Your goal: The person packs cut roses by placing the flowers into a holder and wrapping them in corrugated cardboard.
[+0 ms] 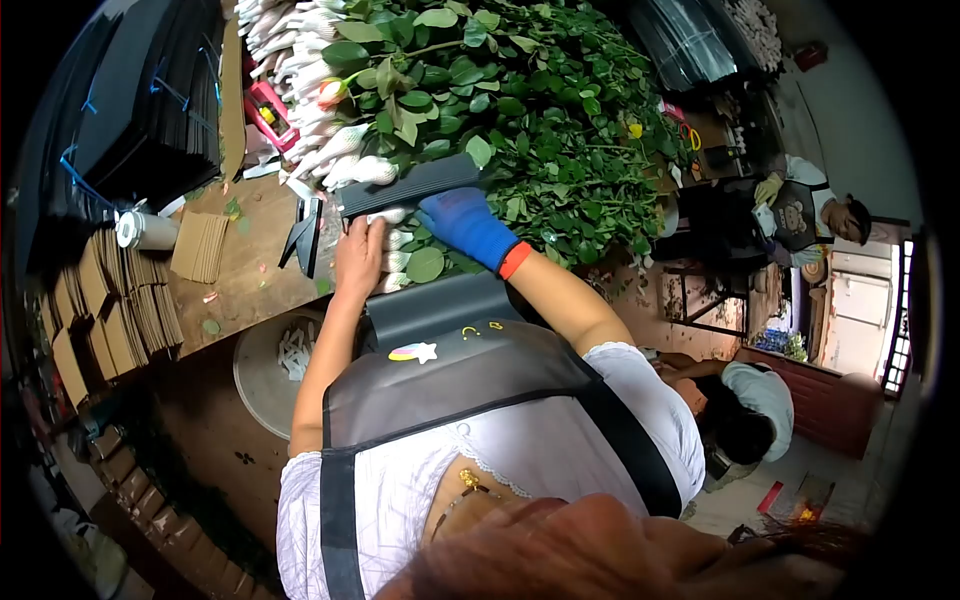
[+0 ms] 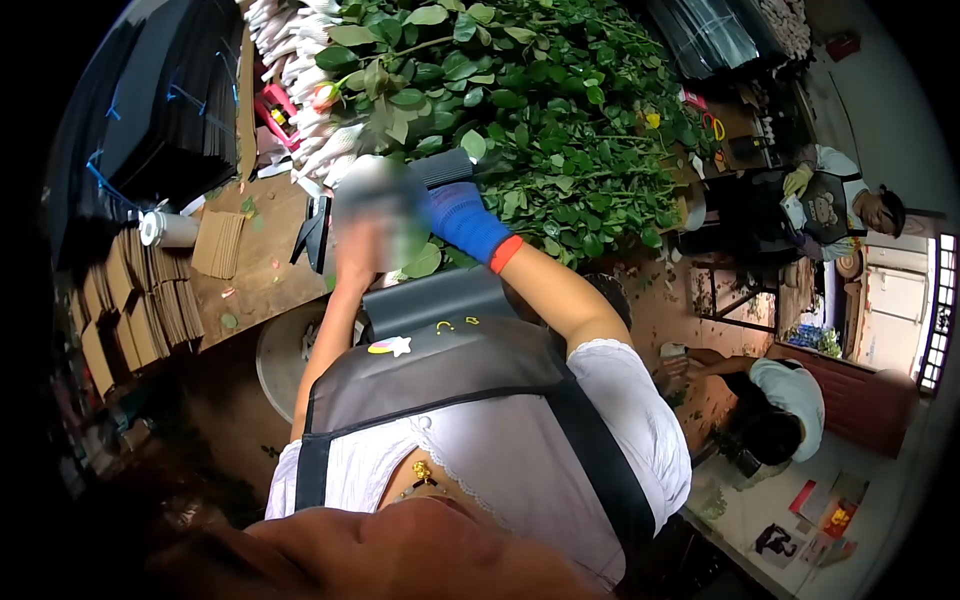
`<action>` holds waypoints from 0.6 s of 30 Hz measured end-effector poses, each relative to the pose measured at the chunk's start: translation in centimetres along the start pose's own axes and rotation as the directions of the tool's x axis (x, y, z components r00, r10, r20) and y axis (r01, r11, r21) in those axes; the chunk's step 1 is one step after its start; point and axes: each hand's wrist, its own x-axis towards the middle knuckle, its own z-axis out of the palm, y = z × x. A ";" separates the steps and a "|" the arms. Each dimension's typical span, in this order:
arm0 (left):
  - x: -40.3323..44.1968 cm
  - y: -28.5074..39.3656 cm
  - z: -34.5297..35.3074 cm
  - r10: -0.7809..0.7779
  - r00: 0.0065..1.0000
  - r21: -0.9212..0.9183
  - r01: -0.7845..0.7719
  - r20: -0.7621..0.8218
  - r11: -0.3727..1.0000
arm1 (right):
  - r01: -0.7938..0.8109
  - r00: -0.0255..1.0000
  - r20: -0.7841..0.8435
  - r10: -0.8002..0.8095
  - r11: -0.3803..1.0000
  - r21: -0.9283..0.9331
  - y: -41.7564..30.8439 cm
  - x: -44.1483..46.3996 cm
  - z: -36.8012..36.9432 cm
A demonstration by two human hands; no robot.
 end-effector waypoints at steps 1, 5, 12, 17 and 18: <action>-0.2 -0.2 0.3 0.008 0.998 0.075 -0.003 -0.063 0.997 | 0.017 0.997 -0.075 -0.017 1.000 -0.008 0.4 0.0 0.3; -1.2 -1.0 -1.0 0.211 0.975 0.213 -0.192 -0.069 0.958 | 0.036 0.998 -0.052 -0.039 0.998 -0.054 1.5 -0.2 3.1; -4.6 -1.6 -4.2 0.071 0.862 0.040 -0.059 -0.503 0.997 | -0.016 0.990 0.139 0.033 0.992 -0.122 0.9 -0.2 2.2; -2.0 1.9 -4.5 -0.556 0.831 -0.336 0.530 0.020 0.779 | -0.042 0.978 0.196 0.074 0.986 -0.163 0.0 0.2 1.4; -1.6 0.8 -3.1 -0.524 0.851 -0.306 0.508 0.036 0.805 | -0.030 0.983 0.175 0.062 0.983 -0.182 -0.1 0.2 1.6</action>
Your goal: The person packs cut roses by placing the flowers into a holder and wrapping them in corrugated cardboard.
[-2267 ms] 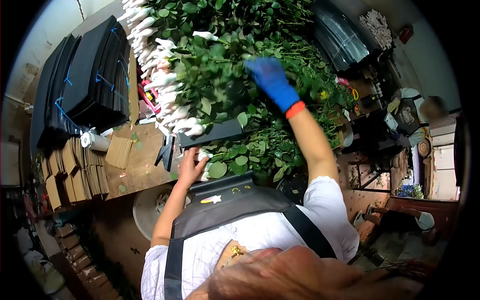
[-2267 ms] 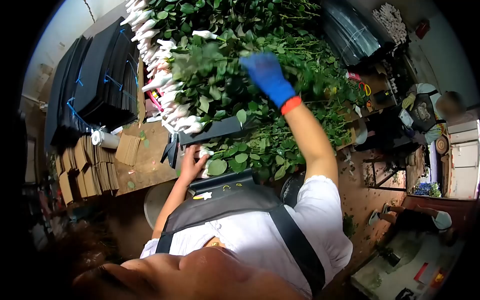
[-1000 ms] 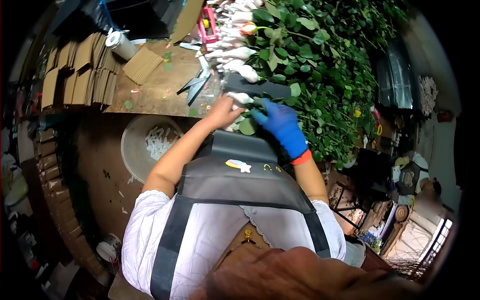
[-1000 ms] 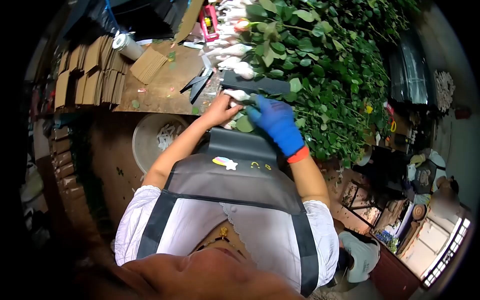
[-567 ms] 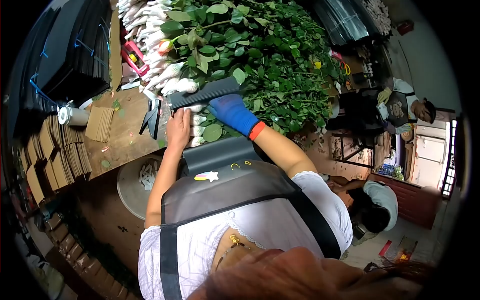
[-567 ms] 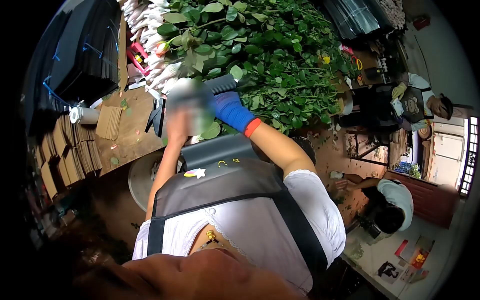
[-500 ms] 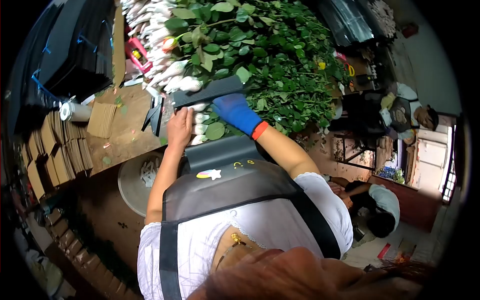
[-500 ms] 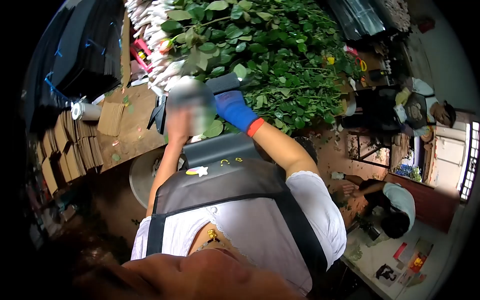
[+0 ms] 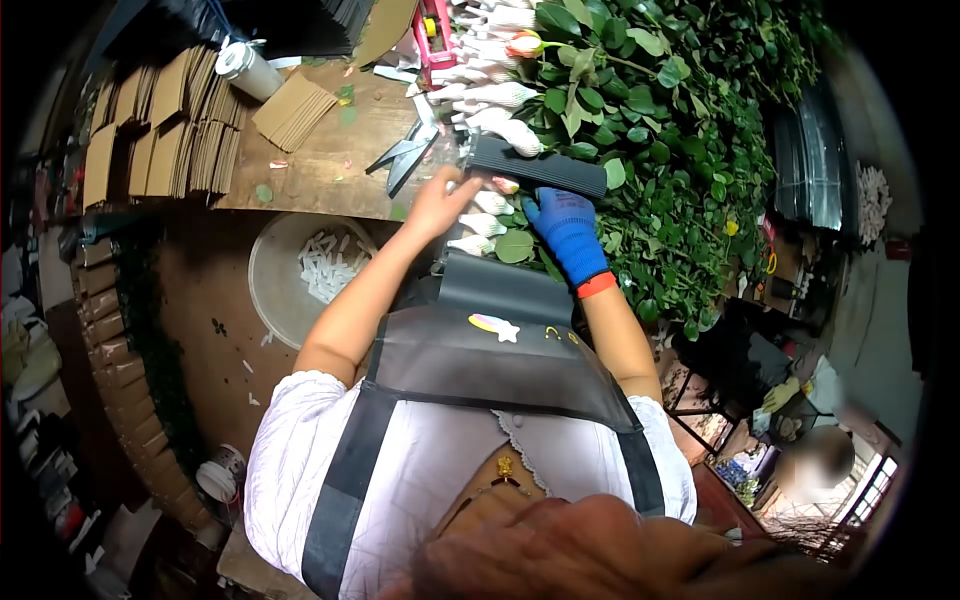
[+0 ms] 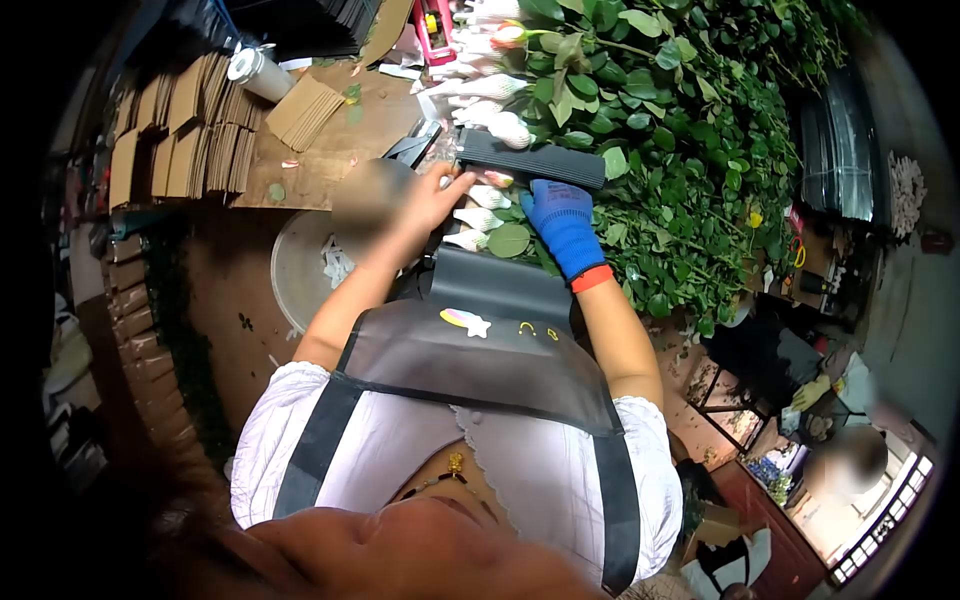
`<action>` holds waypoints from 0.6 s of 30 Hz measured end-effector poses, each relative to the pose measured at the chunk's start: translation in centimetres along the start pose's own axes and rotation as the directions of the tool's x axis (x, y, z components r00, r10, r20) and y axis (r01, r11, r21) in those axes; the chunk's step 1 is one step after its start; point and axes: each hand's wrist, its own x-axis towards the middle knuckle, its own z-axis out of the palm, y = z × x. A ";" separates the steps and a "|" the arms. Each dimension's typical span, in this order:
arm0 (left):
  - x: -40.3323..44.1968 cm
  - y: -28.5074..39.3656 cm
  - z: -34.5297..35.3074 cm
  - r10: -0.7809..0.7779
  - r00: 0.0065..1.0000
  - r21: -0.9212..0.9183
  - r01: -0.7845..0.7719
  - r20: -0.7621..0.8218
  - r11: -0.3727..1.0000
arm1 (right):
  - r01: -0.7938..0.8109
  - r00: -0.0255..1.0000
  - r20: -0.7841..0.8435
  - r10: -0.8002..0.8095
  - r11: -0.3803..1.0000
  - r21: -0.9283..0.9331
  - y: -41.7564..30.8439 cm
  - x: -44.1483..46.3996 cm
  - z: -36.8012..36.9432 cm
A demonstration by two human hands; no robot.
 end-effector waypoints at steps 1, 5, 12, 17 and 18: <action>1.5 -2.0 1.4 0.033 0.999 0.030 -0.034 0.027 0.999 | 0.008 1.000 -0.025 -0.009 1.000 -0.024 -0.1 0.1 0.3; 1.2 -1.6 2.3 0.040 0.998 -0.175 -0.047 -0.044 0.983 | 0.029 0.995 -0.094 -0.037 0.995 -0.091 -0.2 0.3 1.0; -0.7 -0.8 2.6 -0.013 0.956 -0.407 -0.112 -0.293 0.907 | -0.037 0.999 0.023 0.037 0.999 -0.018 -0.6 0.2 0.3; -0.1 -1.1 1.7 -0.118 0.982 -0.449 0.039 -0.148 0.893 | -0.054 0.998 0.025 0.054 0.999 -0.001 -1.1 0.1 -0.2; 0.6 -1.1 1.2 -0.222 0.975 -0.510 0.180 -0.023 0.841 | -0.055 0.998 0.024 0.055 0.999 0.002 -1.0 0.0 -0.3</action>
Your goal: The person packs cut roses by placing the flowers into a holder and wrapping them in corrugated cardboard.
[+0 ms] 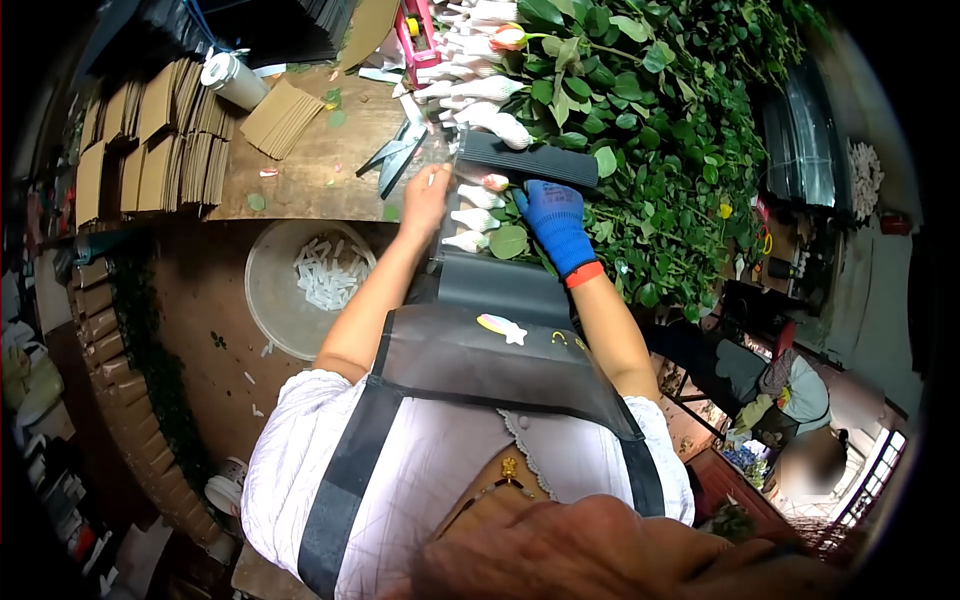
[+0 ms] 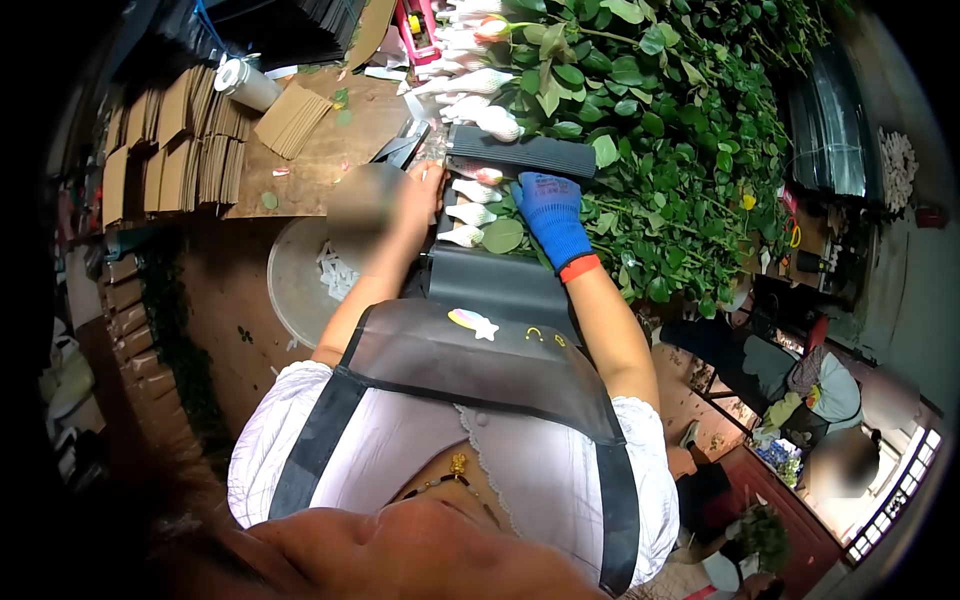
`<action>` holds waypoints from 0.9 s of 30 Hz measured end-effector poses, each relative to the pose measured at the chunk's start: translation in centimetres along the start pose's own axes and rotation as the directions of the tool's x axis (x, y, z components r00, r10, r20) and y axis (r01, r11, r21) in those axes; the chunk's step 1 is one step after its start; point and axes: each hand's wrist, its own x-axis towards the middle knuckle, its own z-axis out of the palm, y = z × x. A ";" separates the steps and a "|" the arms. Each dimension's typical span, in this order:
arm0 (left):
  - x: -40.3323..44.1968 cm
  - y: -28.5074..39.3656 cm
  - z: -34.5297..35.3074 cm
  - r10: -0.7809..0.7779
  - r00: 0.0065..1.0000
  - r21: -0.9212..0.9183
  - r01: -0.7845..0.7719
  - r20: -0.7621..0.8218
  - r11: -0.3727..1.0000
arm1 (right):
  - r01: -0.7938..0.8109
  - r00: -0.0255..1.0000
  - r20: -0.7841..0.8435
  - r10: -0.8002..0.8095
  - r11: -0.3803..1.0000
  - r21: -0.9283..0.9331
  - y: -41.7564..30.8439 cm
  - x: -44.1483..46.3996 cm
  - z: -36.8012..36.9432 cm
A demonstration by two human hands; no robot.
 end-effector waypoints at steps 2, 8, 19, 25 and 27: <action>2.2 -1.7 -1.1 0.095 0.991 0.122 -0.106 0.091 0.987 | 0.001 1.000 0.001 -0.001 1.000 -0.017 0.3 0.1 0.4; 2.8 -2.9 0.6 0.365 0.931 0.290 -0.355 0.021 0.889 | 0.004 1.000 -0.009 -0.004 0.999 -0.050 0.0 0.1 0.5; 0.0 0.5 -4.4 0.264 0.958 0.211 -0.282 0.109 0.936 | 0.086 0.993 0.069 -0.097 0.986 0.142 1.8 -0.6 -0.1; 1.4 -1.9 -0.8 0.189 0.936 0.419 -0.306 0.298 0.855 | 0.059 0.986 0.156 -0.052 0.997 -0.042 -0.2 -0.5 -0.6; 0.6 -2.0 -0.7 0.225 0.932 0.368 -0.323 0.284 0.872 | 0.024 0.985 0.173 -0.014 0.998 -0.053 -0.5 -0.6 -0.5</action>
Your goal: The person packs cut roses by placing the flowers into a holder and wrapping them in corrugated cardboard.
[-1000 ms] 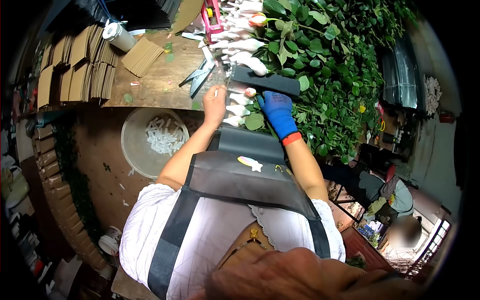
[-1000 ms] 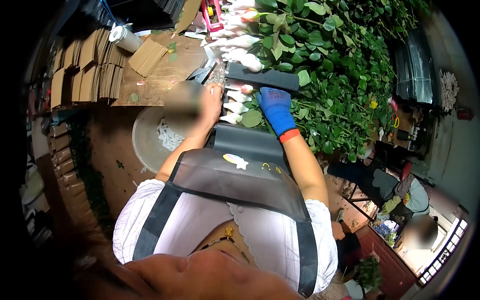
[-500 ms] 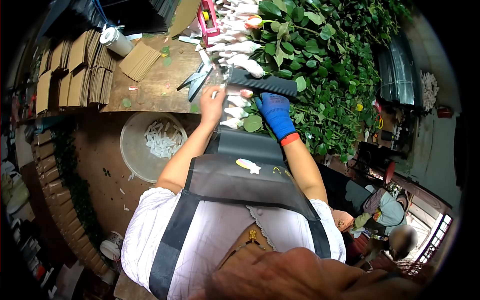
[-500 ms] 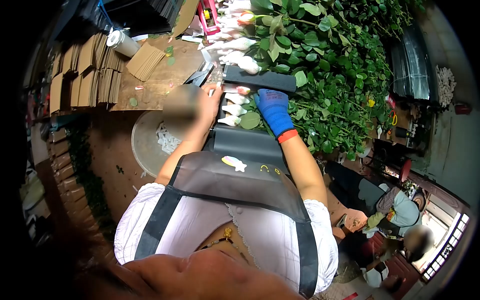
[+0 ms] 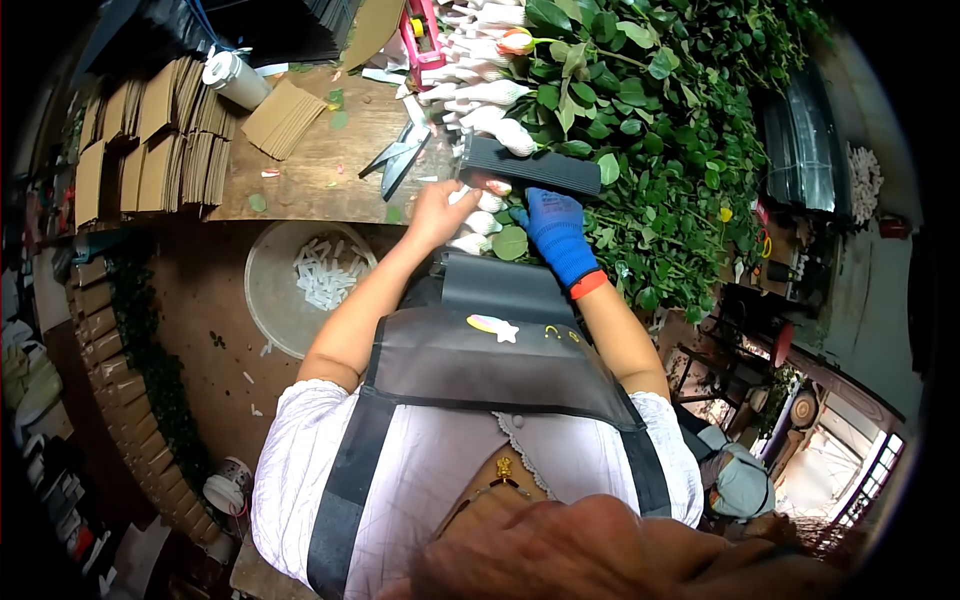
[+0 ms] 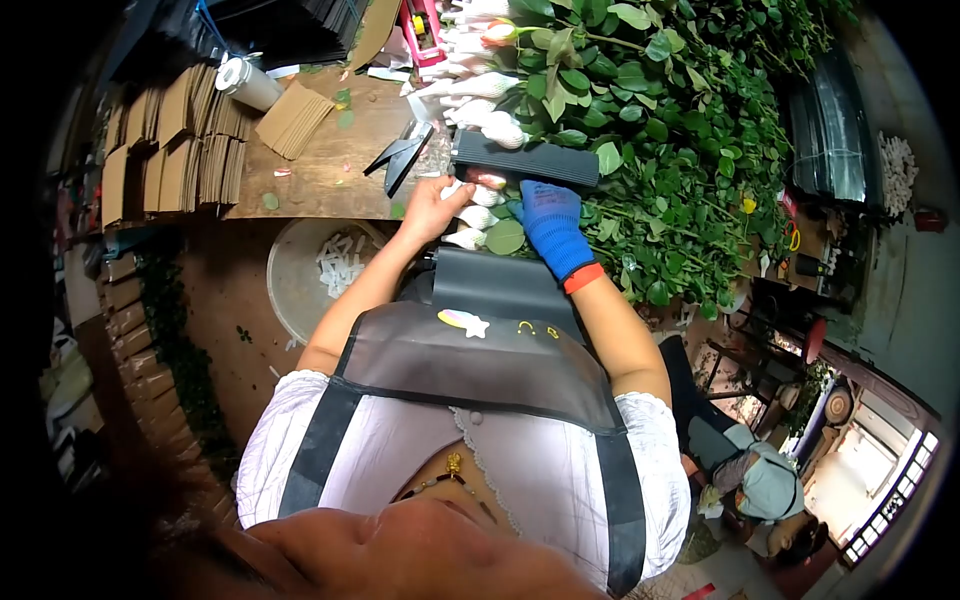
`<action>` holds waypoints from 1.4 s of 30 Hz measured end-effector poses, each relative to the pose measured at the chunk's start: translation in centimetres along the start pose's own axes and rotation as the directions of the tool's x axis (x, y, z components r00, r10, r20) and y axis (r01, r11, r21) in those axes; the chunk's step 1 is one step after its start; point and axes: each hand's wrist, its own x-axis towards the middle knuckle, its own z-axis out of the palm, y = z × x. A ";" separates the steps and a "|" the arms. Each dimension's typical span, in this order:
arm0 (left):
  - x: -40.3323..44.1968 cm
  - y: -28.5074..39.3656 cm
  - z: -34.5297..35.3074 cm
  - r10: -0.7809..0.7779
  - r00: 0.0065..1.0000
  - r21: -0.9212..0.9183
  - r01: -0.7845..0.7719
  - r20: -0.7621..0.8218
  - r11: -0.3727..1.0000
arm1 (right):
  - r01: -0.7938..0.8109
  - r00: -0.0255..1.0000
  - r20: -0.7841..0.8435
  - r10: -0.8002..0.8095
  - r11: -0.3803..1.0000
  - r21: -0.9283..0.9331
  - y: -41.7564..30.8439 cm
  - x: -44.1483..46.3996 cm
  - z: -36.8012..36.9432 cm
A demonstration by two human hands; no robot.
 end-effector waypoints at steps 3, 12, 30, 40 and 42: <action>-1.1 0.1 0.6 -0.050 0.983 -0.230 0.008 -0.176 0.973 | -0.022 0.995 -0.096 0.024 0.999 0.030 0.1 0.1 0.8; -2.7 0.1 -6.4 0.098 0.988 -0.215 -0.123 -0.122 0.969 | 0.013 0.999 -0.031 -0.008 0.984 0.177 0.2 -3.2 -3.5; -4.1 1.5 -7.8 0.105 0.983 -0.161 -0.130 -0.153 0.978 | 0.220 0.974 0.041 -0.225 0.971 0.088 0.1 -3.5 -1.3; -3.6 1.9 -2.6 -0.132 0.931 0.196 0.067 0.339 0.978 | 0.392 0.889 0.268 -0.371 0.920 -0.027 -1.5 -2.6 -2.0; -4.8 0.7 -1.4 -0.043 0.979 0.014 0.041 0.199 0.999 | 0.391 0.889 0.264 -0.374 0.920 -0.015 -1.6 -2.3 -1.3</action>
